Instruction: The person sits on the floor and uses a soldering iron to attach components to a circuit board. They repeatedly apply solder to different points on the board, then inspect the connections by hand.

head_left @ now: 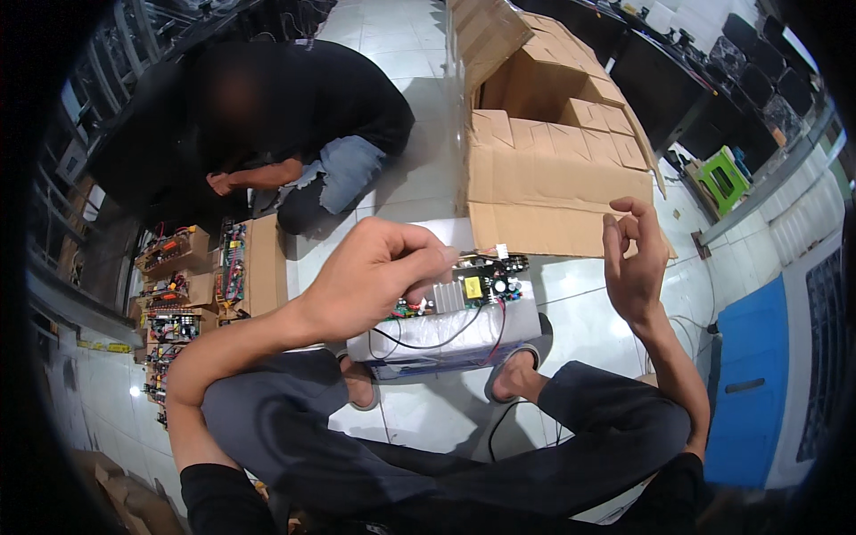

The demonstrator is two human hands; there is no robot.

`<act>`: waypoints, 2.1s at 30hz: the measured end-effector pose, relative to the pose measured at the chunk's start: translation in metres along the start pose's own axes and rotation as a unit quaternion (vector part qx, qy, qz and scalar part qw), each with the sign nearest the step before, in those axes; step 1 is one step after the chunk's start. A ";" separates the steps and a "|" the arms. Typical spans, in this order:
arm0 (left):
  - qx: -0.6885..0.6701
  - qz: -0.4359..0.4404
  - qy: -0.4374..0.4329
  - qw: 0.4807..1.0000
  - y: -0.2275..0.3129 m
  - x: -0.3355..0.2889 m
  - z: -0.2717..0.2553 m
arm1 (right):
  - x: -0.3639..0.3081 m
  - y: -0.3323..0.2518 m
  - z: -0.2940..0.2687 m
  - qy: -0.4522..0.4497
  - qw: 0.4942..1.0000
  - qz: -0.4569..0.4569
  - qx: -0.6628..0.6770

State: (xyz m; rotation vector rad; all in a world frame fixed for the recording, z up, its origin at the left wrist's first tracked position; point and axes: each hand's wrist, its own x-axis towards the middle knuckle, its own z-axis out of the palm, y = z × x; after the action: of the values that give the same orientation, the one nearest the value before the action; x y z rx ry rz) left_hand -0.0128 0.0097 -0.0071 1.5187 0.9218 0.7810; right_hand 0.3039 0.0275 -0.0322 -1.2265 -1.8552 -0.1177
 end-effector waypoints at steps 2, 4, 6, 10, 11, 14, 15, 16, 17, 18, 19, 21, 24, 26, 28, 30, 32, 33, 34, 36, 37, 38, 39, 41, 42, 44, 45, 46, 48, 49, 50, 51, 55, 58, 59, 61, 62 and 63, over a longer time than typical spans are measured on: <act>0.001 -0.005 0.002 1.000 0.000 -0.002 -0.001 | -0.001 0.009 -0.009 -0.055 0.994 0.048 -0.085; 0.003 -0.008 0.013 1.000 0.002 -0.002 -0.001 | -0.002 0.024 -0.016 -0.115 0.977 0.050 -0.175; 0.003 -0.014 0.014 1.000 0.003 0.000 0.000 | -0.012 0.050 -0.030 -0.250 0.938 0.055 -0.233; -0.016 -0.034 0.015 0.999 0.010 -0.001 0.003 | -0.030 0.068 -0.046 -0.339 0.897 -0.016 -0.284; -0.014 -0.029 0.017 0.999 0.009 -0.001 0.004 | -0.032 0.069 -0.048 -0.333 0.892 -0.050 -0.303; -0.007 -0.019 0.016 1.000 0.005 -0.002 0.002 | -0.026 0.057 -0.045 -0.281 0.914 -0.010 -0.294; -0.006 -0.018 0.017 1.000 0.004 -0.001 0.001 | -0.022 0.051 -0.045 -0.266 0.918 0.005 -0.293; -0.006 -0.017 0.018 1.000 0.004 -0.001 0.001 | -0.018 0.048 -0.043 -0.259 0.918 0.013 -0.300; -0.005 -0.015 0.020 1.000 0.003 -0.001 0.001 | -0.015 0.045 -0.042 -0.265 0.914 0.037 -0.305; -0.001 -0.016 0.026 1.000 0.004 0.000 0.001 | -0.011 0.042 -0.041 -0.272 0.909 0.062 -0.310; -0.001 -0.014 0.024 1.000 0.002 0.000 0.001 | -0.009 0.038 -0.040 -0.278 0.903 0.087 -0.315; 0.003 -0.007 0.031 0.999 0.002 -0.002 0.000 | -0.003 0.029 -0.037 -0.283 0.903 0.108 -0.305; 0.007 -0.008 0.029 1.000 0.004 -0.002 -0.001 | -0.003 0.029 -0.036 -0.267 0.911 0.108 -0.294; 0.011 -0.007 0.029 0.999 0.005 -0.002 0.000 | -0.004 0.029 -0.034 -0.256 0.917 0.103 -0.287; 0.017 -0.007 0.031 0.999 0.004 -0.002 0.000 | -0.003 0.028 -0.032 -0.253 0.920 0.105 -0.280; 0.004 -0.015 0.033 0.999 0.005 -0.003 0.002 | -0.005 0.029 -0.028 -0.222 0.936 0.057 -0.266; -0.005 -0.024 0.030 0.999 0.007 -0.003 0.003 | -0.006 0.028 -0.025 -0.180 0.956 0.013 -0.231; -0.002 -0.020 0.022 1.000 0.009 -0.003 0.003 | -0.006 0.027 -0.024 -0.155 0.967 -0.008 -0.204; 0.002 -0.023 0.020 1.000 0.010 -0.003 0.003 | -0.007 0.024 -0.021 -0.130 0.975 -0.028 -0.177; 0.010 -0.026 0.022 0.999 0.010 -0.003 0.004 | -0.005 0.010 -0.019 -0.112 0.985 -0.050 -0.118; 0.009 -0.026 0.018 0.999 0.011 -0.003 0.003 | -0.003 0.005 -0.017 -0.104 0.989 -0.060 -0.088; 0.017 -0.024 0.017 0.999 0.010 -0.002 0.004 | -0.005 0.004 -0.014 -0.100 0.992 -0.071 -0.038; 0.025 -0.023 0.015 0.999 0.009 -0.002 0.004 | -0.005 0.000 -0.013 -0.126 0.991 -0.047 0.024; 0.019 -0.033 0.008 0.999 0.011 -0.004 0.006 | -0.004 -0.013 -0.009 -0.176 0.973 0.000 0.146; 0.016 -0.037 0.005 0.999 0.012 -0.005 0.006 | -0.005 -0.017 -0.004 -0.185 0.967 0.004 0.178; 0.020 -0.040 -0.022 0.999 0.013 -0.005 0.004 | -0.001 -0.031 -0.001 -0.215 0.951 0.000 0.220; 0.021 -0.041 -0.037 0.998 0.012 -0.004 0.003 | -0.001 -0.036 0.001 -0.224 0.947 -0.011 0.232; 0.026 -0.032 -0.045 0.998 0.010 -0.003 0.003 | -0.001 -0.039 0.003 -0.236 0.938 -0.016 0.252; 0.034 -0.036 -0.048 0.998 0.011 -0.005 0.006 | -0.001 -0.045 0.008 -0.239 0.932 -0.041 0.268; 0.039 -0.038 -0.050 0.997 0.013 -0.005 0.007 | -0.001 -0.049 0.009 -0.241 0.929 -0.054 0.276; 0.040 -0.041 -0.054 0.997 0.014 -0.005 0.007 | -0.001 -0.052 0.011 -0.235 0.929 -0.061 0.279; 0.041 -0.044 -0.058 0.997 0.015 -0.006 0.007 | -0.001 -0.054 0.012 -0.225 0.933 -0.076 0.271; 0.051 -0.038 -0.060 0.996 0.014 -0.006 0.005 | 0.002 -0.055 0.016 -0.192 0.941 -0.131 0.244; 0.066 -0.016 -0.070 0.995 0.012 -0.005 0.006 | 0.003 -0.056 0.012 -0.186 0.945 -0.147 0.227; 0.073 -0.013 -0.067 0.995 0.011 -0.005 0.006 | 0.003 -0.057 0.011 -0.186 0.945 -0.149 0.223; 0.087 -0.009 -0.063 0.994 0.009 -0.005 0.005 | 0.003 -0.055 0.011 -0.189 0.946 -0.140 0.224; 0.092 -0.013 -0.058 0.994 0.010 -0.005 0.005 | 0.003 -0.054 0.011 -0.190 0.946 -0.135 0.225; 0.096 -0.018 -0.054 0.994 0.010 -0.004 0.006 | 0.002 -0.054 0.010 -0.198 0.946 -0.121 0.228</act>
State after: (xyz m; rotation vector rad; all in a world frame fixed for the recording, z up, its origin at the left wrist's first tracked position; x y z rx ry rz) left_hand -0.0086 0.0025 0.0025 1.6900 0.9625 0.5919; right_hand 0.2554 0.0067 -0.0168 -0.7310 -2.2118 0.4335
